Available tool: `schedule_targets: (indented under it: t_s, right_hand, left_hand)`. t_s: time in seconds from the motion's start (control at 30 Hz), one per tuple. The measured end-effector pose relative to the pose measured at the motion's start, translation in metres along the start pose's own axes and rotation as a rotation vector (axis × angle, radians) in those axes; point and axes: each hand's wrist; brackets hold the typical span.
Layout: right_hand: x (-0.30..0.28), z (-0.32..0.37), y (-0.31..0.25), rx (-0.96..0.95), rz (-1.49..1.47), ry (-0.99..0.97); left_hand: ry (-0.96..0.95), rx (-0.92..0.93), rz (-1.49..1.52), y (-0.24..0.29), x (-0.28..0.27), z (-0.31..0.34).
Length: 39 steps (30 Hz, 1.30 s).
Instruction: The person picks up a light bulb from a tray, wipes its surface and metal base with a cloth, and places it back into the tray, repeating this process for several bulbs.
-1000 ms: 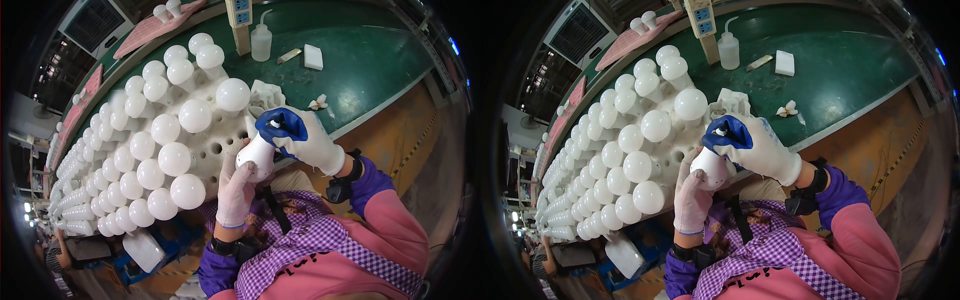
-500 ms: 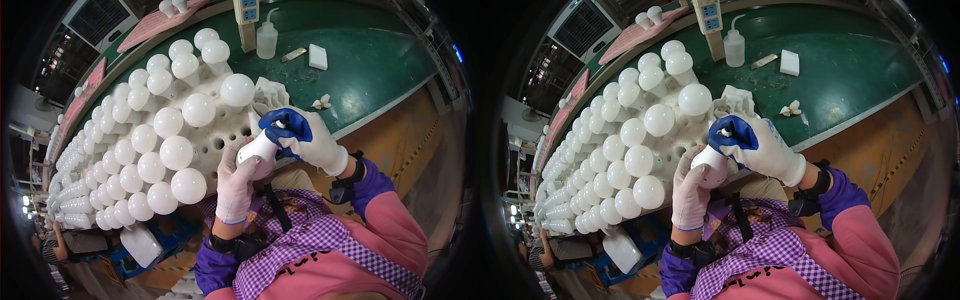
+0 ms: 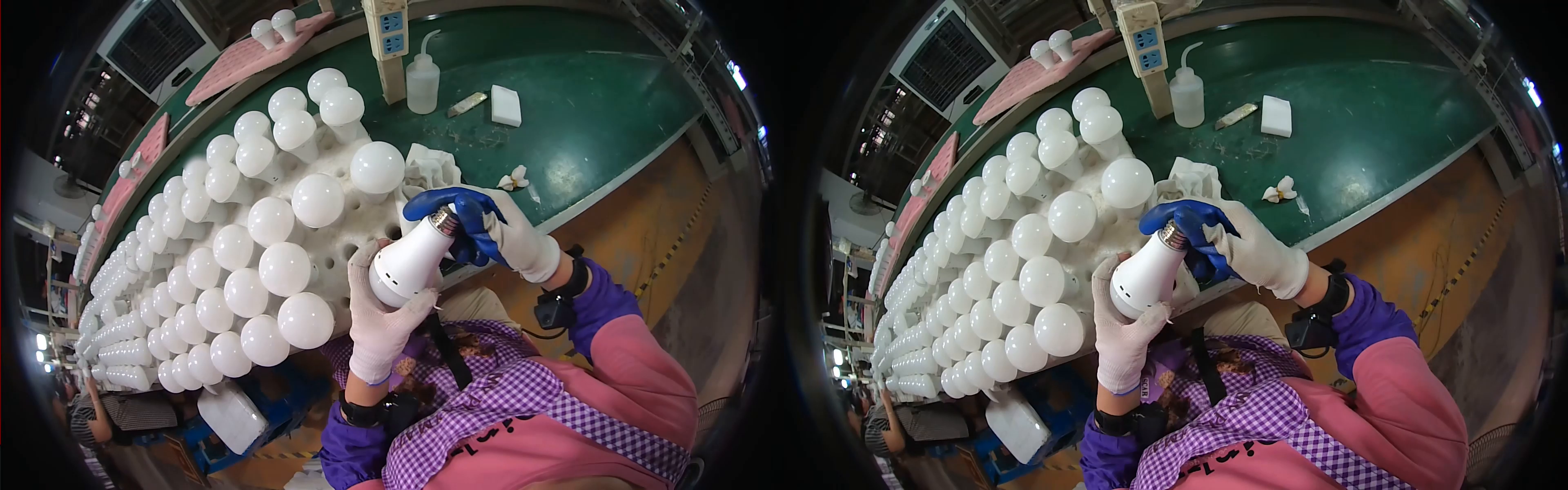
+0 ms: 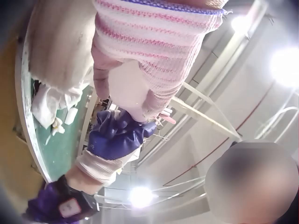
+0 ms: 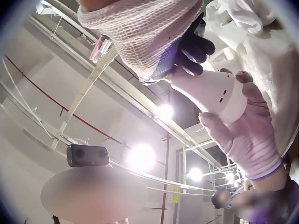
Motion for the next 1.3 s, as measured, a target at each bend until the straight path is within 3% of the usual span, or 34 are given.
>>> schedule_targets:
  t_s: [0.17,0.3,0.37,0.47,0.6,0.7,0.77,0.87,1.07,1.17,1.3]
  right_hand:
    - [-0.001,-0.005,-0.031,0.189,-0.108,-0.133]
    - [0.004,-0.006,-0.027,0.089,-0.163,-0.059]
    - [0.006,-0.009,-0.040,0.280,-0.106,-0.058]
    - [0.016,-0.010,-0.029,0.167,0.045,0.054]
    - [0.022,-0.011,-0.048,0.266,0.028,0.034]
    - [0.026,-0.009,-0.043,0.262,0.188,0.008]
    - [0.026,-0.006,-0.032,0.140,0.242,0.055]
    - [0.027,-0.004,-0.040,0.243,0.275,0.056]
    - [0.024,-0.007,-0.040,0.300,0.099,0.075]
    - [0.024,-0.006,-0.031,0.233,0.109,0.061]
    - [0.020,-0.007,-0.032,0.282,0.114,0.044]
  left_hand:
    - [0.049,0.130,-0.217,-0.008,-0.001,0.000]
    - [0.044,0.098,-0.166,-0.007,-0.002,-0.001]
    - [-0.025,-0.001,-0.014,-0.004,-0.006,-0.001]
    - [-0.042,-0.065,0.189,0.004,-0.003,-0.003]
    - [0.011,-0.064,0.193,0.003,-0.002,-0.006]
    - [0.062,-0.092,0.130,0.006,-0.001,-0.009]
    - [0.111,-0.145,0.125,0.009,0.002,-0.010]
    - [0.130,-0.109,0.239,0.003,0.000,-0.013]
    - [0.152,-0.184,0.467,0.001,0.003,-0.013]
    - [0.126,-0.224,0.284,0.006,0.004,-0.014]
    - [0.094,-0.263,0.338,0.008,0.000,-0.014]
Point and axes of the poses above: each hand's wrist, its own z-axis away from the middle knuckle, its own x-axis out of the palm, y = z × x, and after that the axes turned 10 degrees about -y, right-handed
